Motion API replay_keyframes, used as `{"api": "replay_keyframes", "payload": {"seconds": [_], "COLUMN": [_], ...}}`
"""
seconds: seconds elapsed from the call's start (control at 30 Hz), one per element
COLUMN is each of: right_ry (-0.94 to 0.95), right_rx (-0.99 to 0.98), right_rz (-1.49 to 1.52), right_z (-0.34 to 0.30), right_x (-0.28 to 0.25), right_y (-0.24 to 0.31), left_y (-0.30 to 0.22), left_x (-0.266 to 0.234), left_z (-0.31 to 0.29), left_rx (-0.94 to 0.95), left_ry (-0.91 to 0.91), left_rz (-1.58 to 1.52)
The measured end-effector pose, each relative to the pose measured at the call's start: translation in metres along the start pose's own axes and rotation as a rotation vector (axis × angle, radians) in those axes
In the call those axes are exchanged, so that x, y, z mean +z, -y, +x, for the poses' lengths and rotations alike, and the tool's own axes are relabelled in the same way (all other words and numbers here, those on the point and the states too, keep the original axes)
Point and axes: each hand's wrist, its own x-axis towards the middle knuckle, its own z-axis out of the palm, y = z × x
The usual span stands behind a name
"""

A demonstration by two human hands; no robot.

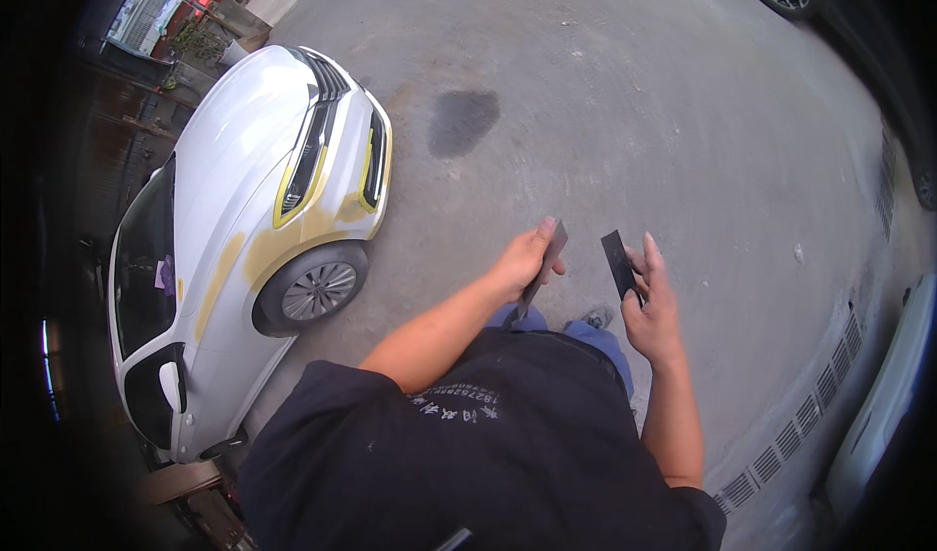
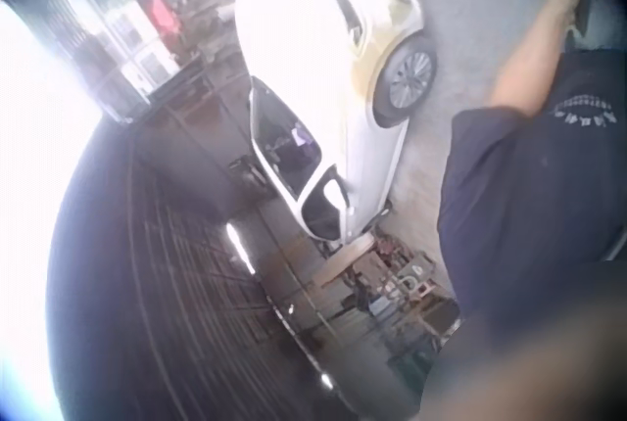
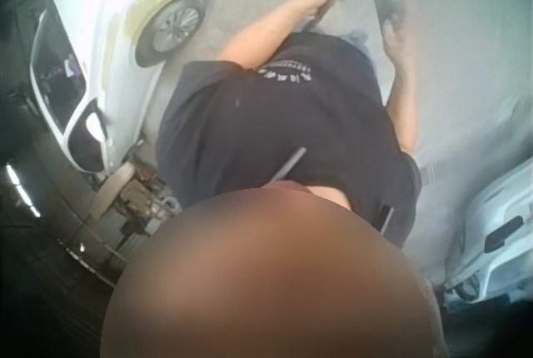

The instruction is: The person holds two rectangular metal plates and repeatedly rubs them together. They then squat, open a can of beige paste, scoop some onto one plate, and use the other plate to spread and mix the paste on the surface.

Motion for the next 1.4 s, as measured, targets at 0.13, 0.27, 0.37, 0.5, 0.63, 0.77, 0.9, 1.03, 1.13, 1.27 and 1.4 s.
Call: {"api": "replay_keyframes", "payload": {"seconds": [0.13,0.27,0.37,0.5,0.63,0.77,0.9,1.03,1.13,1.27,1.4], "right_ry": [0.081,0.184,0.317,0.342,0.372,0.376,0.282,0.479,0.302,0.261,0.641], "right_rx": [-0.231,-0.392,-0.417,-0.444,-0.411,-0.174,-0.344,-0.444,-0.441,-0.604,-0.523], "right_rz": [-0.15,-0.227,-0.132,-0.198,-0.36,-0.528,-0.537,-0.752,-0.679,-0.45,-0.407], "right_z": [0.036,0.073,0.097,0.133,0.185,0.244,0.281,0.321,0.39,0.443,0.416], "right_x": [-0.02,-0.027,-0.026,-0.028,-0.041,-0.051,-0.057,-0.046,-0.048,-0.069,-0.083], "right_y": [0.009,0.015,0.014,0.003,-0.004,0.01,0.034,0.061,0.078,0.082,0.065], "left_y": [-0.015,-0.031,-0.044,-0.067,-0.104,-0.155,-0.187,-0.198,-0.199,-0.206,-0.22], "left_x": [0.021,0.041,0.056,0.056,0.042,0.029,0.022,0.029,0.034,0.043,0.067], "left_z": [0.017,0.03,0.046,0.08,0.126,0.165,0.187,0.202,0.206,0.212,0.217], "left_rx": [0.044,0.089,0.238,0.334,0.367,0.518,0.616,0.608,0.559,0.538,0.68], "left_ry": [0.041,0.01,-0.03,-0.053,-0.022,-0.023,-0.107,-0.105,0.012,-0.063,-0.313], "left_rz": [-0.201,-0.388,-0.453,-0.438,-0.526,-0.6,-0.512,-0.497,-0.413,-0.464,-0.708]}}
